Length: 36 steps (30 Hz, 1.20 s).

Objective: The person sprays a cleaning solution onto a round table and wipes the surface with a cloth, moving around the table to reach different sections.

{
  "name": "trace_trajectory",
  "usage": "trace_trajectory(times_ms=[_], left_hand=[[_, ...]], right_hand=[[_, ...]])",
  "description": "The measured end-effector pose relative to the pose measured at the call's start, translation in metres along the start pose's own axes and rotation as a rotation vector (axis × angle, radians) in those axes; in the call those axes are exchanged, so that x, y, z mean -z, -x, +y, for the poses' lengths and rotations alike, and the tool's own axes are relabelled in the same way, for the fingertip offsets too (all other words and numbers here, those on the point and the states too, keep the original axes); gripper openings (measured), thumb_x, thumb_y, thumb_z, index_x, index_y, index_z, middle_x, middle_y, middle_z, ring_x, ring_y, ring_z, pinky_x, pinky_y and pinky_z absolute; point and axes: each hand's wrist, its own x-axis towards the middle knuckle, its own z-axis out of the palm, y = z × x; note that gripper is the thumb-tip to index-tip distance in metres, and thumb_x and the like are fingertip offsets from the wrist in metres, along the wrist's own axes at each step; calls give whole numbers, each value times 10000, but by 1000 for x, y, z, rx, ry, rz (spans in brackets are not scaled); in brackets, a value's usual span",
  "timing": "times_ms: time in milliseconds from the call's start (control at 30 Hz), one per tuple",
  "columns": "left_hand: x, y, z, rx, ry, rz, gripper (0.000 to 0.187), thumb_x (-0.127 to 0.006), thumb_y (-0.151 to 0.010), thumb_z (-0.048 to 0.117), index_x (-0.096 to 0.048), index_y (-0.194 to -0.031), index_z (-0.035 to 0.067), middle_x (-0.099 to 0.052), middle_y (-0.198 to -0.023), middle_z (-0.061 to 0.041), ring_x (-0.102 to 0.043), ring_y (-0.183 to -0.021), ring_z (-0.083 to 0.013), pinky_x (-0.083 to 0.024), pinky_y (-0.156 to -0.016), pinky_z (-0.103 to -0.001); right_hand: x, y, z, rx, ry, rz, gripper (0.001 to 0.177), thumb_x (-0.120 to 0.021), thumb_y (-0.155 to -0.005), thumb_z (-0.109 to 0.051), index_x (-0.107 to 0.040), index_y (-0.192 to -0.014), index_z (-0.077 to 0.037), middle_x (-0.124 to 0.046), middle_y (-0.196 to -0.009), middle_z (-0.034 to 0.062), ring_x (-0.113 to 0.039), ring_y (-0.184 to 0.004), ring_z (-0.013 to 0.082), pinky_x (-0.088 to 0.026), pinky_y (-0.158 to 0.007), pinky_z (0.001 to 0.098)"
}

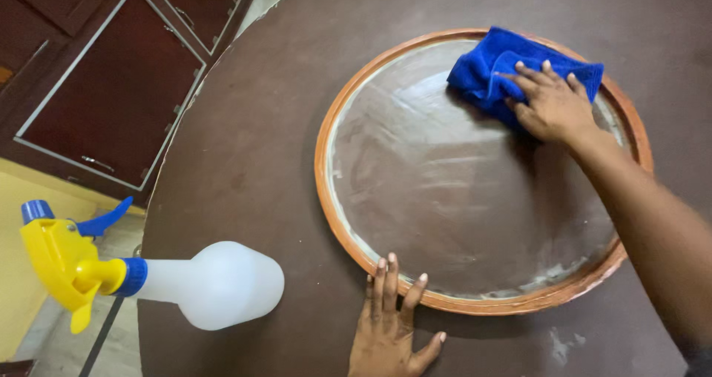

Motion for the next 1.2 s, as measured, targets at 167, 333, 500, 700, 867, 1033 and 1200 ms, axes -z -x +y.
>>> trace_trajectory(times_ms=[167,333,500,700,867,1033,1200], left_hand=[[4,-2,1,-3,57,15,955,-723,-874,554,-255,-1595,136,-88,-1642,-313,-55,-1534,-477,-137,-1215,-598],[11,-4,10,23,48,13,929,-725,-858,533,-278,-1575,148,-93,-1642,-294,-63,-1527,-462,-149,-1200,-598],[19,-5,13,47,39,-12,906,-714,-848,535,-297,-1560,162,-66,-1652,-259,-39,-1533,-442,-154,-1196,-586],[25,-4,19,79,28,-68,927,-698,-854,544,-254,-1571,160,-21,-1647,-260,11,-1527,-435,-105,-1200,-574],[31,-1,21,41,22,-17,952,-685,-869,541,-214,-1594,144,-21,-1654,-276,7,-1540,-432,-88,-1223,-554],[20,1,16,49,-29,-37,1051,-648,-884,595,-110,-1603,48,-3,-1640,-318,17,-1529,-439,-65,-1218,-543],[3,4,7,101,37,-124,1156,-638,-869,630,-50,-1575,-72,6,-1653,-329,32,-1554,-430,-27,-1243,-539]], right_hand=[[4,49,-4,-25,-21,52,641,-555,-907,-370,-431,-1534,-400,-321,-1671,-10,-248,-1528,358,-198,-1184,634],[8,92,-16,-81,-41,23,577,-542,-943,-395,-443,-1511,-404,-317,-1670,-22,-244,-1533,349,-199,-1181,637],[15,147,-31,-77,-58,41,595,-564,-922,-363,-454,-1504,-414,-337,-1652,-16,-265,-1518,354,-208,-1167,632],[23,211,-79,-116,-25,73,632,-624,-879,-302,-473,-1476,-446,-394,-1622,-36,-352,-1492,325,-281,-1151,587],[38,243,-130,-82,27,-10,742,-662,-786,-211,-463,-1458,-454,-388,-1615,-50,-373,-1472,286,-300,-1141,532],[40,244,-181,-20,-29,-77,752,-686,-795,-235,-468,-1478,-460,-370,-1605,-62,-332,-1483,266,-264,-1150,518],[33,232,-234,17,-67,-132,691,-683,-828,-301,-460,-1461,-468,-356,-1622,-58,-285,-1499,279,-218,-1159,532]])
